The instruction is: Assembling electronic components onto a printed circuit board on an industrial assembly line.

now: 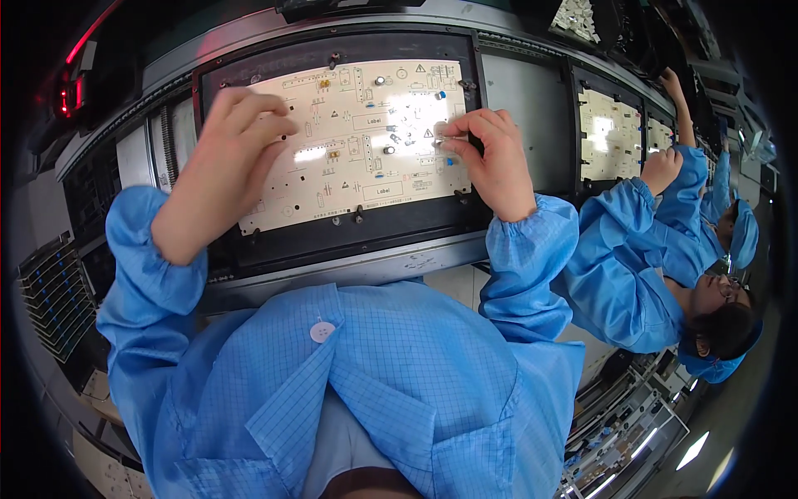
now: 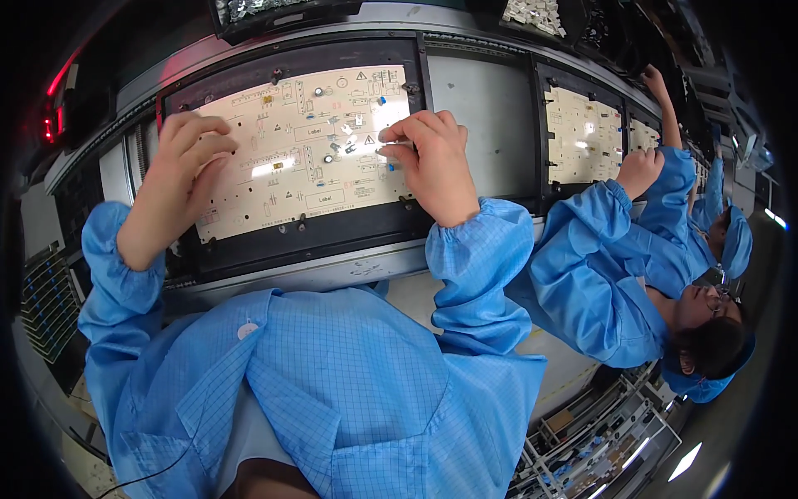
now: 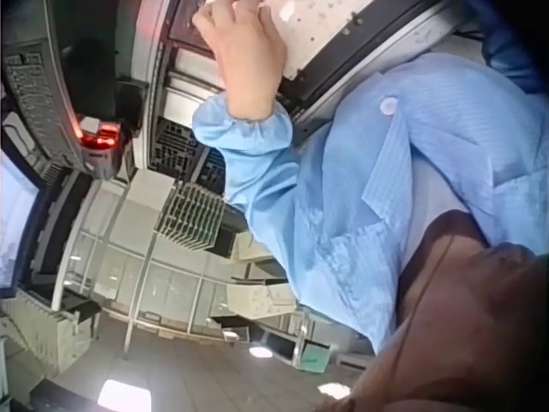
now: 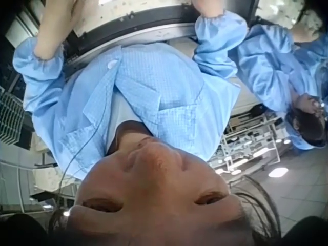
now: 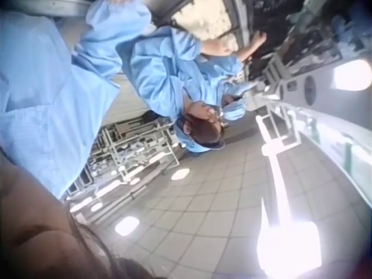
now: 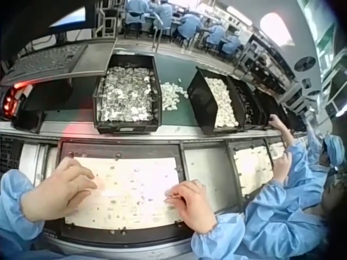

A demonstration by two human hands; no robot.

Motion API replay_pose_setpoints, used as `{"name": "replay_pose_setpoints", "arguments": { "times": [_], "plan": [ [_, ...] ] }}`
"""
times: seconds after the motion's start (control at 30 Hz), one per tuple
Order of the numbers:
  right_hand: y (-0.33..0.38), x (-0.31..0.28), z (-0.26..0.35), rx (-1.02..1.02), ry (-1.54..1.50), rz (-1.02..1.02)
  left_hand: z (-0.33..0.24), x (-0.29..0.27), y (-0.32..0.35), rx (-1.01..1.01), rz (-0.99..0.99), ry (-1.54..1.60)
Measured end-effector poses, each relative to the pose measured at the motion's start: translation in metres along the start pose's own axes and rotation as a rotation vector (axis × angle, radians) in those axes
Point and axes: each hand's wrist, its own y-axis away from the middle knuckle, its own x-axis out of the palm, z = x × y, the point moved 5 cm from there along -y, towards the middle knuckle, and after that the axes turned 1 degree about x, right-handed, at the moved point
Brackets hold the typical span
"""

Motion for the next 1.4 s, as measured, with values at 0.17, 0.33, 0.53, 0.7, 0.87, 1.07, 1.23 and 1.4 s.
{"name": "replay_pose_setpoints", "arguments": {
  "times": [0.17,0.33,0.53,0.7,0.87,1.07,1.23,1.4],
  "plan": [
    [0.002,0.010,0.001,-0.016,0.065,0.024,-0.016,0.037,-0.047,0.219,0.056,0.128],
    [0.005,0.007,0.002,-0.079,0.086,-0.059,-0.029,0.080,-0.082,0.214,0.092,0.178],
    [0.026,0.000,-0.058,0.346,-0.568,-0.237,-0.034,0.107,-0.106,0.220,0.222,0.154],
    [0.033,0.008,-0.075,0.532,-0.950,-0.215,-0.037,0.098,-0.105,0.214,0.231,0.207],
    [0.034,0.008,-0.075,0.586,-1.055,-0.163,-0.036,0.079,-0.110,-0.191,0.272,0.393],
    [0.019,-0.001,-0.043,0.159,-0.612,-0.118,-0.043,0.091,-0.119,-0.353,0.312,0.365],
    [0.021,0.002,-0.026,-0.102,-0.130,-0.060,-0.040,0.101,-0.110,-0.491,0.260,0.460],
    [0.028,-0.009,-0.039,0.028,-0.465,-0.223,-0.050,0.104,-0.116,-0.454,0.261,0.381]
  ]
}}
